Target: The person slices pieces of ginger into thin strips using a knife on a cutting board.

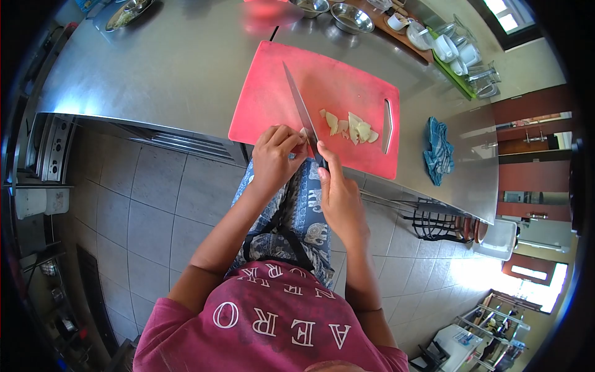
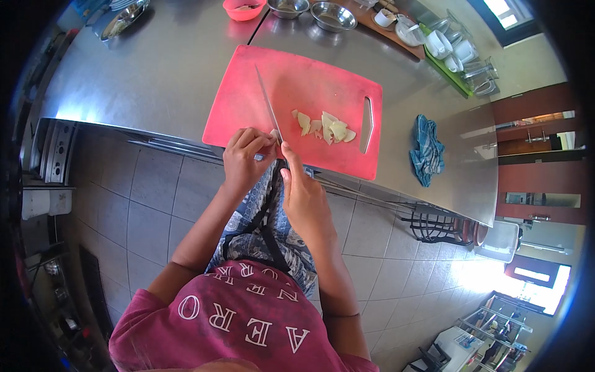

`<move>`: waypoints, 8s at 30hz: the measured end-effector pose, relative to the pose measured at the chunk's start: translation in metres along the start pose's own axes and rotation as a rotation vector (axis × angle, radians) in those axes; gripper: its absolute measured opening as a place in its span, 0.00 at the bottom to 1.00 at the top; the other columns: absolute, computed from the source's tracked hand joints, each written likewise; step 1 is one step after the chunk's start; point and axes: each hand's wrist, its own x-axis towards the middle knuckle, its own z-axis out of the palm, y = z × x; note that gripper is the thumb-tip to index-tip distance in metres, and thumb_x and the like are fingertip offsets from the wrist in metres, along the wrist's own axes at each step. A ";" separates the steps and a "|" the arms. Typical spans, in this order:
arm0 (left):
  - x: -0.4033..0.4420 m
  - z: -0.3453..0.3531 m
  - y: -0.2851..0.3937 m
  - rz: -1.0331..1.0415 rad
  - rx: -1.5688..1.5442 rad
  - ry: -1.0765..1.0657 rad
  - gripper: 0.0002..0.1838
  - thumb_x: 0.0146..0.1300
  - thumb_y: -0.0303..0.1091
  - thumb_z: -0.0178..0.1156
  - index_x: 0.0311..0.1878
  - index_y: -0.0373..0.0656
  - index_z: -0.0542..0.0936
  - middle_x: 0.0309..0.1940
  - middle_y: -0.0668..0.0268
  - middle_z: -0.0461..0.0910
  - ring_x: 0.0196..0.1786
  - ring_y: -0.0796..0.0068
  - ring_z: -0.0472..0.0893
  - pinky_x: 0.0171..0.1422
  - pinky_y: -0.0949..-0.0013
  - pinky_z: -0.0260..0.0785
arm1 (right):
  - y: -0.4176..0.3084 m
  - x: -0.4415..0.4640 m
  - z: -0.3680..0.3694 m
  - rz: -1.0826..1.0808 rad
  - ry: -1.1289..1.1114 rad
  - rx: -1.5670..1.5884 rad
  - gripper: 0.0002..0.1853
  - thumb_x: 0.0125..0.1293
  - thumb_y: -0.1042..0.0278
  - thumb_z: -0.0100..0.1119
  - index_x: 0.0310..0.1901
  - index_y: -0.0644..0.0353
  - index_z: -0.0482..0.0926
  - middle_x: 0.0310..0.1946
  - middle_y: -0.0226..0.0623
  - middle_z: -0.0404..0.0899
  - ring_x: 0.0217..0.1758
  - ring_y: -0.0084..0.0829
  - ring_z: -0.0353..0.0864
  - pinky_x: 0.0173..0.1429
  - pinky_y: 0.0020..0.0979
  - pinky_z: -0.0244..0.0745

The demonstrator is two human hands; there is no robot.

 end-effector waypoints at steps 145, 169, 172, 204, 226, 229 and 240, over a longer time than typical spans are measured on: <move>0.001 -0.002 -0.017 -0.007 -0.018 0.051 0.06 0.51 0.28 0.68 0.34 0.45 0.83 0.35 0.71 0.82 0.39 0.70 0.83 0.39 0.67 0.77 | 0.013 0.027 0.013 -0.105 0.022 0.115 0.21 0.77 0.66 0.42 0.68 0.50 0.59 0.36 0.56 0.80 0.34 0.57 0.80 0.37 0.50 0.67; 0.002 -0.008 -0.011 -0.106 -0.028 -0.051 0.05 0.51 0.30 0.68 0.33 0.48 0.85 0.35 0.75 0.82 0.40 0.73 0.82 0.40 0.69 0.77 | 0.014 0.013 0.000 -0.053 -0.043 0.174 0.21 0.77 0.64 0.42 0.69 0.49 0.61 0.51 0.52 0.78 0.37 0.52 0.80 0.43 0.48 0.70; 0.002 -0.008 -0.011 -0.107 -0.024 -0.056 0.05 0.51 0.30 0.68 0.33 0.48 0.85 0.35 0.75 0.82 0.40 0.74 0.82 0.40 0.69 0.77 | 0.010 0.012 -0.003 0.002 -0.091 0.118 0.20 0.77 0.63 0.42 0.69 0.49 0.61 0.48 0.52 0.79 0.36 0.54 0.80 0.40 0.49 0.70; 0.001 -0.005 -0.011 -0.118 0.023 -0.037 0.04 0.49 0.31 0.70 0.29 0.48 0.84 0.30 0.75 0.80 0.36 0.74 0.81 0.35 0.69 0.75 | 0.009 0.015 0.009 -0.163 0.031 -0.031 0.20 0.75 0.68 0.46 0.67 0.52 0.63 0.50 0.47 0.78 0.34 0.52 0.77 0.42 0.42 0.72; 0.001 -0.009 -0.012 -0.138 -0.014 -0.080 0.05 0.49 0.30 0.69 0.30 0.47 0.83 0.32 0.74 0.80 0.37 0.72 0.81 0.37 0.68 0.75 | 0.011 0.034 0.007 -0.065 -0.069 0.155 0.19 0.77 0.63 0.40 0.66 0.50 0.60 0.63 0.42 0.73 0.48 0.57 0.80 0.48 0.51 0.74; 0.002 -0.007 -0.010 -0.152 -0.005 -0.086 0.05 0.49 0.30 0.69 0.30 0.46 0.83 0.32 0.74 0.80 0.37 0.72 0.81 0.37 0.68 0.75 | 0.007 0.029 0.008 -0.078 -0.044 0.103 0.19 0.77 0.63 0.41 0.67 0.49 0.60 0.58 0.42 0.73 0.45 0.55 0.79 0.46 0.50 0.74; 0.002 -0.005 -0.011 -0.143 0.036 -0.073 0.05 0.48 0.31 0.69 0.29 0.47 0.83 0.30 0.74 0.80 0.36 0.74 0.81 0.35 0.68 0.75 | 0.010 0.022 0.022 -0.232 0.113 -0.029 0.21 0.76 0.66 0.45 0.68 0.49 0.61 0.43 0.51 0.80 0.34 0.55 0.80 0.37 0.49 0.70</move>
